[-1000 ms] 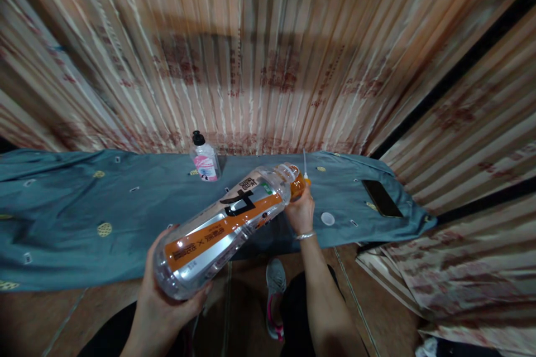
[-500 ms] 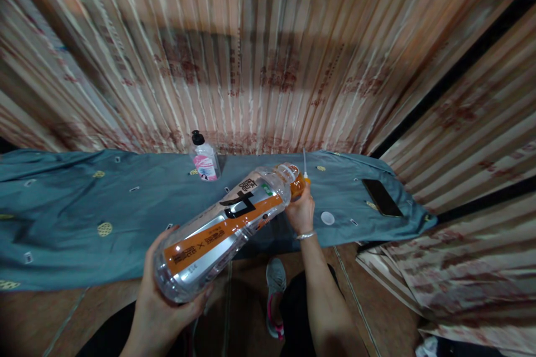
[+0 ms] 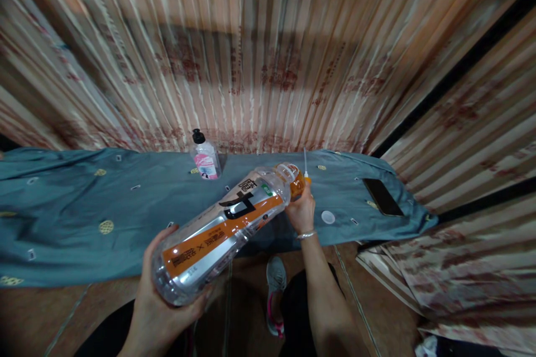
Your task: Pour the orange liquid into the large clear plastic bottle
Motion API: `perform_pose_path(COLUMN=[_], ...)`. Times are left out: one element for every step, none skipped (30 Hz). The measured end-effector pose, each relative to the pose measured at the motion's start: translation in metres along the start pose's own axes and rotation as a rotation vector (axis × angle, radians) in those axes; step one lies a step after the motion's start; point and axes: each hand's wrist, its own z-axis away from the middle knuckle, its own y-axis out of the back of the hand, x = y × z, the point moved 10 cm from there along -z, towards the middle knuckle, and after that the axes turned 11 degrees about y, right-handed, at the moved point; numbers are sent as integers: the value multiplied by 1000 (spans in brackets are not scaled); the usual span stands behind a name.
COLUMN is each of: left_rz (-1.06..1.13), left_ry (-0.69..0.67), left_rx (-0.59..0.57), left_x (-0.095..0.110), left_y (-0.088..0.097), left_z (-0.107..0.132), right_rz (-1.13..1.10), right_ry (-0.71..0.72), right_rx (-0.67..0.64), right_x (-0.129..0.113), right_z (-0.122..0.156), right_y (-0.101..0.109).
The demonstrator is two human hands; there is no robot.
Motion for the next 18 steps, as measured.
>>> perform_pose_path(left_rz=[-3, 0, 1, 3, 3, -1, -7, -11, -12, -11, -10, -10, -13, -18, -22, -27, -34, -42], left_ry=[15, 28, 39, 40, 40, 43, 46, 49, 52, 55, 57, 60, 63, 66, 68, 68, 67, 63], left_rx=[-1, -4, -4, -4, -4, -4, -3, -2, -2, -3, -3, -3, -2, 0, 2, 2, 3, 5], left_x=[0, 1, 2, 4, 6, 8, 8, 9, 9, 8, 8, 7, 7, 7, 6, 6, 6, 7], left_y=[0, 0, 0, -1, -1, -1, -1, -1, -1, -1, 0, 0, 1, 2, 2, 3, 3, 3], left_z=[0, 0, 1, 1, 2, 3, 3, 4, 4, 4, 5, 5, 5, 5, 5, 5, 4, 4], right_rz=[7, 15, 21, 26, 29, 27, 25, 20, 15, 11, 9, 5, -1, -7, -12, -15, -15, -12], right_ry=[0, -1, -3, -4, -5, -7, -13, -25, -40, -57, -73, -88, -101, -110, -117, -122, -123, -120], right_rx=[-2, -3, -3, -3, -3, -6, -11, -18, -27, -34, -35, -31, -25, -18, -13, -10, -9, -9], right_x=[0, 0, -1, -1, -1, -2, -2, -1, 1, 2, 3, 4, 4, 4, 3, 2, 1, -1], right_z=[0, 0, 0, -1, -1, -1, -1, -1, 0, 0, 1, 2, 2, 2, 2, 2, 2, 1], right_y=[0, 1, 1, 2, 2, 3, 2, 2, 1, 0, 0, 0, 1, 2, 2, 3, 4, 4])
